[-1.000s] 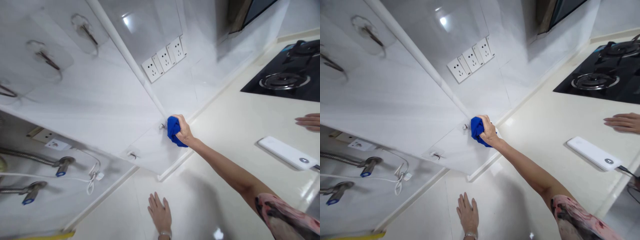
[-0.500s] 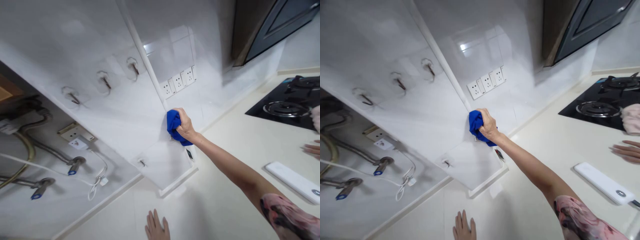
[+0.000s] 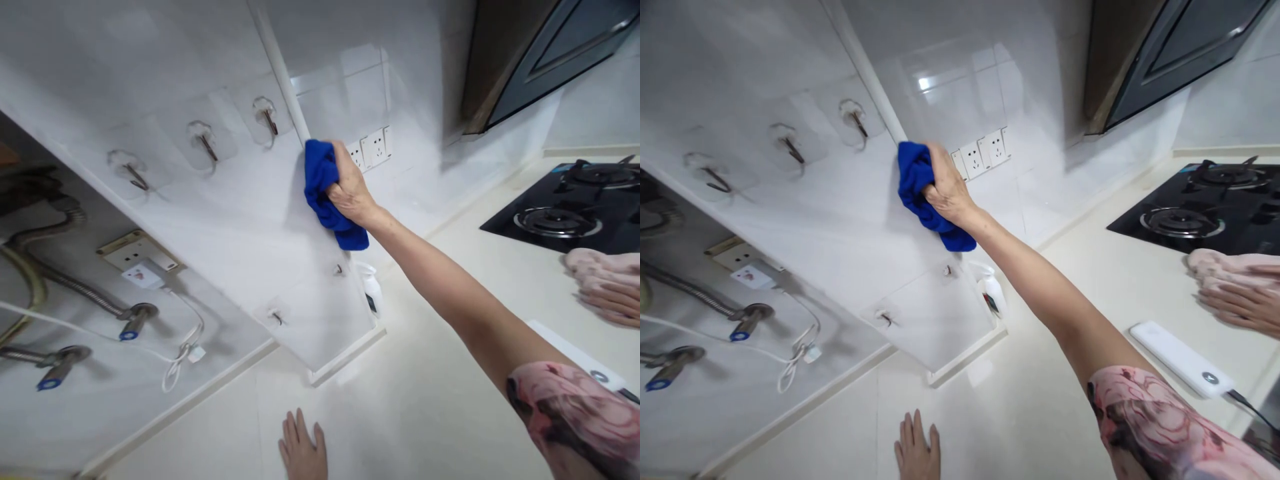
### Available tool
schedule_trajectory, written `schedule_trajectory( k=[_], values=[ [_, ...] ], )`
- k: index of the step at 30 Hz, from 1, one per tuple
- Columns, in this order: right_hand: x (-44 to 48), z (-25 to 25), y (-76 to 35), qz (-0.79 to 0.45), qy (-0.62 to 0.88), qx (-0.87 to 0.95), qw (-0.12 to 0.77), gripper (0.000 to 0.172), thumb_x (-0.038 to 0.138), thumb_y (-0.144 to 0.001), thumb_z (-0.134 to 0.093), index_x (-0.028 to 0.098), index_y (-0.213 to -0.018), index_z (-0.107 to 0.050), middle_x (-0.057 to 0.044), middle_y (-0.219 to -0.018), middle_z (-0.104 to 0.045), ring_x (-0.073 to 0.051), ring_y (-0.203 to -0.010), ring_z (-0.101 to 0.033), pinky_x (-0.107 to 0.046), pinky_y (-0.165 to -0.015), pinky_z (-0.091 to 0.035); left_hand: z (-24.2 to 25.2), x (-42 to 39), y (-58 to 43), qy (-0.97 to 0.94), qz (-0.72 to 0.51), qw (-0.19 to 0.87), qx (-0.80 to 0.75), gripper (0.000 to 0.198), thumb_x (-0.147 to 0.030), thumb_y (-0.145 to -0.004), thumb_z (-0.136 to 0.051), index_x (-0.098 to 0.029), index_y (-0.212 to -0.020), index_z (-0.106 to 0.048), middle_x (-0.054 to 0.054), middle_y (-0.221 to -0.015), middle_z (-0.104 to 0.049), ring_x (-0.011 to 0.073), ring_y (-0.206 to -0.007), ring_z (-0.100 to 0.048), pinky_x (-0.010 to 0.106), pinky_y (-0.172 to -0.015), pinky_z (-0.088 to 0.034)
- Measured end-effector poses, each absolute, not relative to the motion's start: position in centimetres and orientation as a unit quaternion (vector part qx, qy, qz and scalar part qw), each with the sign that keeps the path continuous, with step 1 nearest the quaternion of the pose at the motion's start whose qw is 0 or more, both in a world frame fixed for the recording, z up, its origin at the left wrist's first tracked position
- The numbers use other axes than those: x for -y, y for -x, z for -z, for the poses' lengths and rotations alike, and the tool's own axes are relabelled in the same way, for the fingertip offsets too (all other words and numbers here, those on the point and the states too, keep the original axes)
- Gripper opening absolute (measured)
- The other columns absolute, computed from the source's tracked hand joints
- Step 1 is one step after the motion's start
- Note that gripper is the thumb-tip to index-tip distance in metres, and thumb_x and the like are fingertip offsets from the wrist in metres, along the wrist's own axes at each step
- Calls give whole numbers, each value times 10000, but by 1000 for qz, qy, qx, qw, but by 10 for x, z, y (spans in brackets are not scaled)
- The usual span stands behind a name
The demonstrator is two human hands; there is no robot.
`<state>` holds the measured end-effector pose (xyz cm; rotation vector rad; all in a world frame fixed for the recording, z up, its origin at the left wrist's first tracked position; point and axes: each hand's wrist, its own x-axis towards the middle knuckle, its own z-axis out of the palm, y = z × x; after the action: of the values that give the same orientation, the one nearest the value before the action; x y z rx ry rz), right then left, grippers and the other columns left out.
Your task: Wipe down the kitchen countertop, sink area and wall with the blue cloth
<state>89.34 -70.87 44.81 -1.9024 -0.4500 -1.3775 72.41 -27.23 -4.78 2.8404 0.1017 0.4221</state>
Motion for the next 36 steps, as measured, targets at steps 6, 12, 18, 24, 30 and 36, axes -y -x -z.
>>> schedule_trajectory(
  k=[6, 12, 18, 24, 30, 36],
  values=[
    [704, -352, -885, 517, 716, 199, 425, 508, 503, -1010, -452, 187, -1407, -441, -136, -1381, -595, -270, -1285, -578, -473, -1136, -494, 44, 276, -722, -979, -148, 131, -40, 697, -494, -951, -323, -134, -1500, -558, 181, -1635, -447, 345, -1564, -340, 588, -1289, -255],
    [685, -261, -868, 460, 711, 137, 514, 449, 429, -941, -459, 209, -1330, -505, -117, -1237, -640, -247, -1128, -640, -437, -1037, -536, 46, 275, -724, -978, -166, 124, -31, 699, -502, -969, -288, -126, -1482, -577, 196, -1623, -460, 360, -1550, -365, 594, -1279, -275],
    [665, -185, -840, 419, 719, 39, 553, 448, 328, -839, -497, 207, -1265, -559, -116, -1201, -644, -270, -1153, -625, -460, -1050, -519, 48, 271, -725, -980, -163, 110, -28, 689, -508, -977, -301, -140, -1496, -566, 180, -1627, -461, 348, -1554, -361, 571, -1282, -272],
    [637, -114, -772, 333, 731, -37, 594, 470, 277, -814, -438, 204, -1255, -584, -56, -1005, -706, -236, -900, -677, -403, -899, -573, 51, 267, -727, -981, -161, 105, -23, 668, -502, -991, -333, -146, -1509, -558, 181, -1640, -440, 345, -1551, -365, 580, -1275, -286],
    [633, -94, -707, 223, 793, 102, 557, 509, 256, -846, -490, 210, -1343, -589, -82, -1135, -737, -242, -1018, -705, -367, -940, -571, 38, 276, -722, -980, -171, 103, 0, 645, -485, -1011, -349, -108, -1485, -572, 228, -1609, -463, 353, -1540, -381, 586, -1268, -291],
    [692, -52, -670, 22, 918, -104, 381, 669, 219, -878, -493, 149, -1541, -444, -177, -1308, -689, -300, -1135, -687, -455, -998, -543, 32, 284, -721, -983, -144, 114, -5, 641, -471, -1017, -390, -109, -1531, -517, 232, -1642, -411, 356, -1564, -329, 600, -1280, -251]
  ],
)
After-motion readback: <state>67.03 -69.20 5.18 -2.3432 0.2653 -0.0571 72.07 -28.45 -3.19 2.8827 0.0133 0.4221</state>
